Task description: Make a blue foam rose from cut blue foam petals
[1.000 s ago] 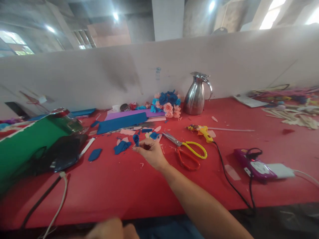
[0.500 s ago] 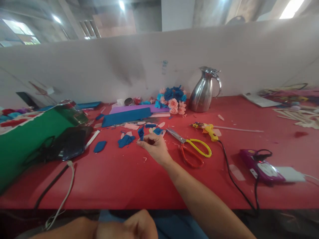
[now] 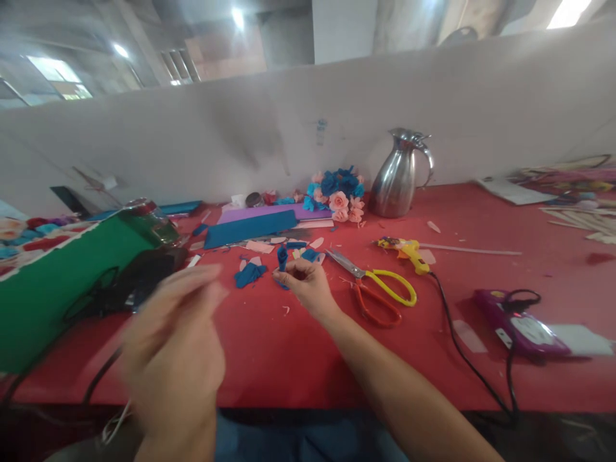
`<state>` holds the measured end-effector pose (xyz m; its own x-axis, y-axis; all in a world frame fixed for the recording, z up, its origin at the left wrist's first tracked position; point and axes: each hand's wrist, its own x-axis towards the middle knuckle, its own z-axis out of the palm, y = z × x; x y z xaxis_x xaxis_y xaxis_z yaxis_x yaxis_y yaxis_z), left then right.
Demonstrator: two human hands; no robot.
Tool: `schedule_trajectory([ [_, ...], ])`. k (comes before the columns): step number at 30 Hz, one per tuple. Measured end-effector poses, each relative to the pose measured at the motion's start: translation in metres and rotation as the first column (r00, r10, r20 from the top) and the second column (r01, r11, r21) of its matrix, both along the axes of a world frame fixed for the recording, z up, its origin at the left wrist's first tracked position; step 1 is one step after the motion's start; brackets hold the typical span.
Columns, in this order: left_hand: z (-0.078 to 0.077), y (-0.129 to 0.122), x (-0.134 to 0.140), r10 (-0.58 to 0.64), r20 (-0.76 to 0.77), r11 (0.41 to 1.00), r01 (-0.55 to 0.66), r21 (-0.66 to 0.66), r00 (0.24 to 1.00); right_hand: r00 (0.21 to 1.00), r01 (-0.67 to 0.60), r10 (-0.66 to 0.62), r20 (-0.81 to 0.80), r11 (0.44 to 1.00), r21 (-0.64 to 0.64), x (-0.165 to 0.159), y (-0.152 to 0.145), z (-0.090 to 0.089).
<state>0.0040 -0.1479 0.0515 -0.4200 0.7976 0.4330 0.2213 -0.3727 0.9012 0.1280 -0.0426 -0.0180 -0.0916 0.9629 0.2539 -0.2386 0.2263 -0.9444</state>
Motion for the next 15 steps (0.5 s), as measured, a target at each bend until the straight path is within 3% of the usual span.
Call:
schedule_trajectory([
  [2, -0.011, 0.038, -0.002, -0.118, -0.021, 0.983, 0.114, -0.145, 0.993, 1.000, -0.008, 0.008, -0.011, 1.000, 0.021, -0.001, 0.000, 0.000],
  [4, -0.029, 0.063, -0.004, -0.273, -0.046, 0.919, 0.246, -0.309, 0.961, 1.000, -0.012, 0.013, -0.015, 0.999, 0.045, -0.001, 0.001, 0.000],
  [8, -0.059, 0.082, -0.010, -0.336, -0.071, 0.906, 0.302, -0.295, 0.939, 1.000, 0.003, -0.003, 0.003, 0.999, 0.048, -0.003, 0.006, -0.004],
  [10, -0.062, 0.086, -0.012, -0.350, -0.116, 0.912, 0.309, -0.270, 0.930, 0.999, 0.038, -0.039, 0.028, 0.998, 0.055, -0.004, 0.008, -0.008],
  [15, -0.053, 0.099, -0.018, -0.437, -0.214, 0.889, 0.384, -0.249, 0.873, 0.993, 0.038, -0.049, 0.104, 0.994, 0.106, -0.005, 0.013, -0.017],
])
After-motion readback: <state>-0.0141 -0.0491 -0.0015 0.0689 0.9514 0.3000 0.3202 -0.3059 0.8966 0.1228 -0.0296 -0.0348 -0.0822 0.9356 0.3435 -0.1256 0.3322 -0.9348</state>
